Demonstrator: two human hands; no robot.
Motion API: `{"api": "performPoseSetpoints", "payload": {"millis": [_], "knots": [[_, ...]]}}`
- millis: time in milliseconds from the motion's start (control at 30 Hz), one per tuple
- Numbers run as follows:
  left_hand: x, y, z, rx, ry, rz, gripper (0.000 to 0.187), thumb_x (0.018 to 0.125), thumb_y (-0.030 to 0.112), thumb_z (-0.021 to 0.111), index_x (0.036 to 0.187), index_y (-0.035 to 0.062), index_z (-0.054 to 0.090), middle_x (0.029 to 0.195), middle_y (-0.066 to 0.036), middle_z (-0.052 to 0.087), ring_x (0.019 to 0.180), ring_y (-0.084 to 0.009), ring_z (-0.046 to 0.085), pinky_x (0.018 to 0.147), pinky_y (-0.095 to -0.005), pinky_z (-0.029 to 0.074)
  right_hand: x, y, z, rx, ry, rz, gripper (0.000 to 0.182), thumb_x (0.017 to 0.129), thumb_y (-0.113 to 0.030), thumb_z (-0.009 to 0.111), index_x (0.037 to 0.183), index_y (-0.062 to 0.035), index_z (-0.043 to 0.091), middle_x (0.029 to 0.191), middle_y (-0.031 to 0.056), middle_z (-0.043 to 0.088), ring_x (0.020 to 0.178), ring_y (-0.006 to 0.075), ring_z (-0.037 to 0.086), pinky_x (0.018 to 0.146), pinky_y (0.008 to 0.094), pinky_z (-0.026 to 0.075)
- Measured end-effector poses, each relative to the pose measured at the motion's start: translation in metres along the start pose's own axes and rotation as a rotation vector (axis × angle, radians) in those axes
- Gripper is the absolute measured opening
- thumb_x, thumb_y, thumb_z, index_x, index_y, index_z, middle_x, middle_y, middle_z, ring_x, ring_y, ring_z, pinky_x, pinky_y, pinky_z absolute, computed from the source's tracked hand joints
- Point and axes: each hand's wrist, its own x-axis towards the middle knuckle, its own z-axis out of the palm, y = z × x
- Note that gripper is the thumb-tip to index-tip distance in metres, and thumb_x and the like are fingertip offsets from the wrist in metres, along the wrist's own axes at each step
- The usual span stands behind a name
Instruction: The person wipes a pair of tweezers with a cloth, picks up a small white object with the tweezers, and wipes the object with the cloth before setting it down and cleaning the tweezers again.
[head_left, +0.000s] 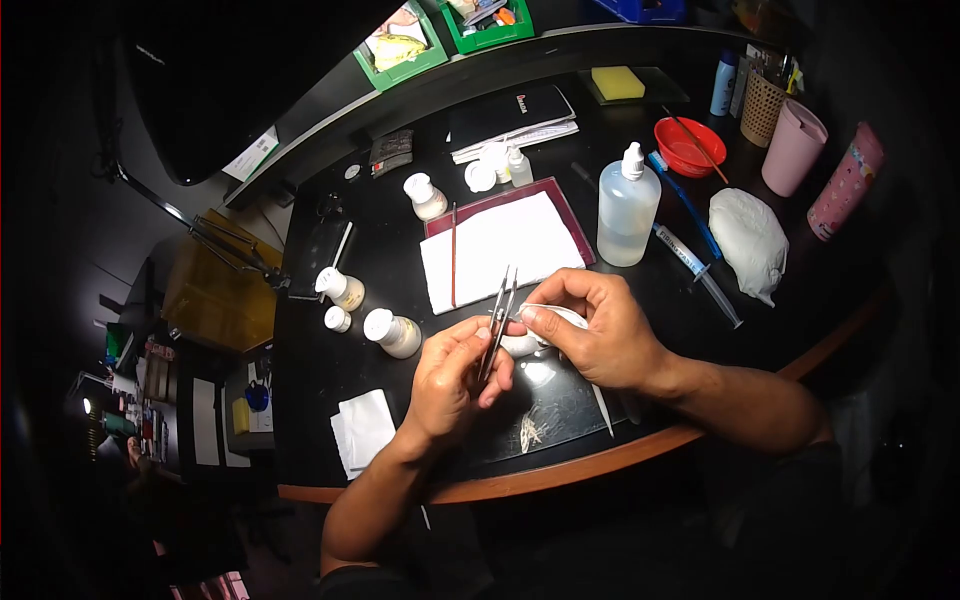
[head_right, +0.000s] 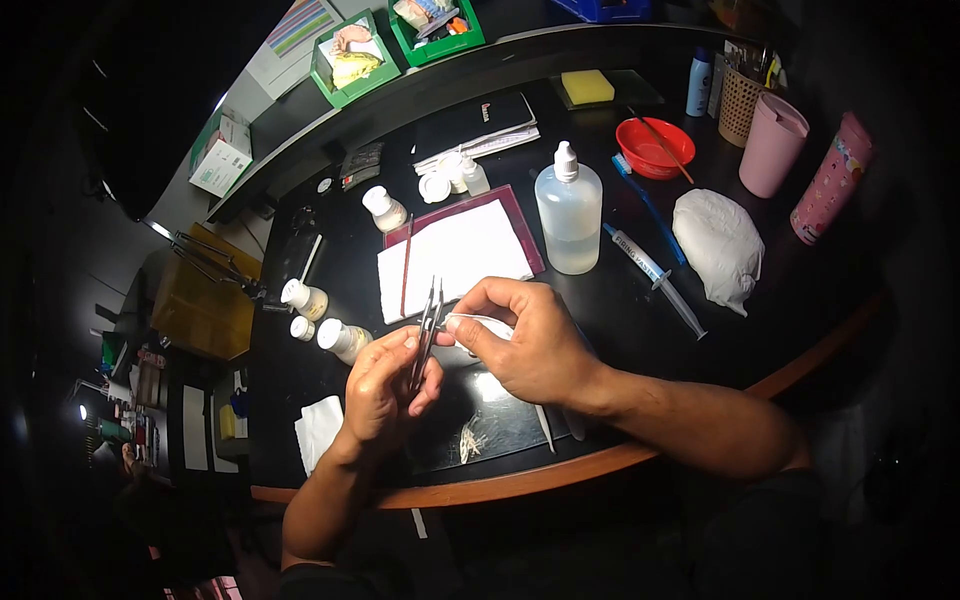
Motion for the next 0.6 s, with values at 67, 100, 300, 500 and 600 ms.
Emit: {"api": "performPoseSetpoints", "payload": {"millis": [67, 100, 300, 500, 600], "knots": [[0.0004, 0.0001, 0.0001, 0.033, 0.005, 0.003, 0.041, 0.103, 0.029, 0.043, 0.118, -0.0054, 0.06, 0.065, -0.009, 0.06, 0.044, -0.0081, 0.042, 0.045, -0.0208, 0.034, 0.0008, -0.0048, -0.0015, -0.031, -0.001, -0.01, 0.009, 0.094, -0.005, 0.063, 0.094, 0.0043, 0.065, 0.09, 0.0106, 0.071, 0.094, 0.013, 0.066, 0.09, 0.0307, 0.051], [0.0004, 0.0005, 0.0004, 0.036, 0.001, 0.008, 0.041, 0.103, 0.029, 0.043, 0.118, -0.0057, 0.06, 0.065, -0.01, 0.06, 0.044, -0.0082, 0.042, 0.045, -0.0207, 0.034, 0.0017, -0.0039, -0.0015, -0.011, -0.006, -0.013, 0.009, 0.094, -0.005, 0.062, 0.093, 0.0043, 0.065, 0.09, 0.011, 0.071, 0.094, 0.0135, 0.066, 0.091, 0.031, 0.051], [-0.001, 0.0003, -0.001, -0.001, -0.033, 0.016, 0.037, 0.103, 0.02, 0.041, 0.12, -0.0077, 0.06, 0.069, -0.01, 0.063, 0.047, -0.0069, 0.044, 0.047, -0.0195, 0.036, 0.001, -0.0036, -0.0004, -0.004, -0.018, -0.008, 0.01, 0.094, -0.005, 0.063, 0.093, 0.0043, 0.064, 0.092, 0.0128, 0.072, 0.095, 0.0161, 0.068, 0.093, 0.0322, 0.051], [-0.0033, 0.0042, 0.0054, 0.152, 0.041, 0.028, 0.032, 0.103, 0.017, 0.045, 0.118, -0.0024, 0.065, 0.068, -0.004, 0.062, 0.047, -0.0047, 0.044, 0.046, -0.0191, 0.034, 0.0004, 0.0009, 0.0012, -0.009, -0.01, -0.024, 0.01, 0.094, -0.006, 0.064, 0.093, 0.0037, 0.065, 0.091, 0.0131, 0.072, 0.095, 0.0167, 0.068, 0.092, 0.0322, 0.051], [-0.0048, 0.0052, 0.0074, 0.206, 0.071, 0.032, 0.029, 0.102, 0.017, 0.049, 0.117, 0.0008, 0.068, 0.067, -0.002, 0.062, 0.048, -0.0034, 0.044, 0.046, -0.0189, 0.033, -0.0006, 0.0002, 0.0, -0.046, -0.025, -0.03, 0.01, 0.094, -0.006, 0.064, 0.095, 0.0035, 0.065, 0.092, 0.0119, 0.071, 0.095, 0.0156, 0.068, 0.09, 0.0308, 0.052]]}}
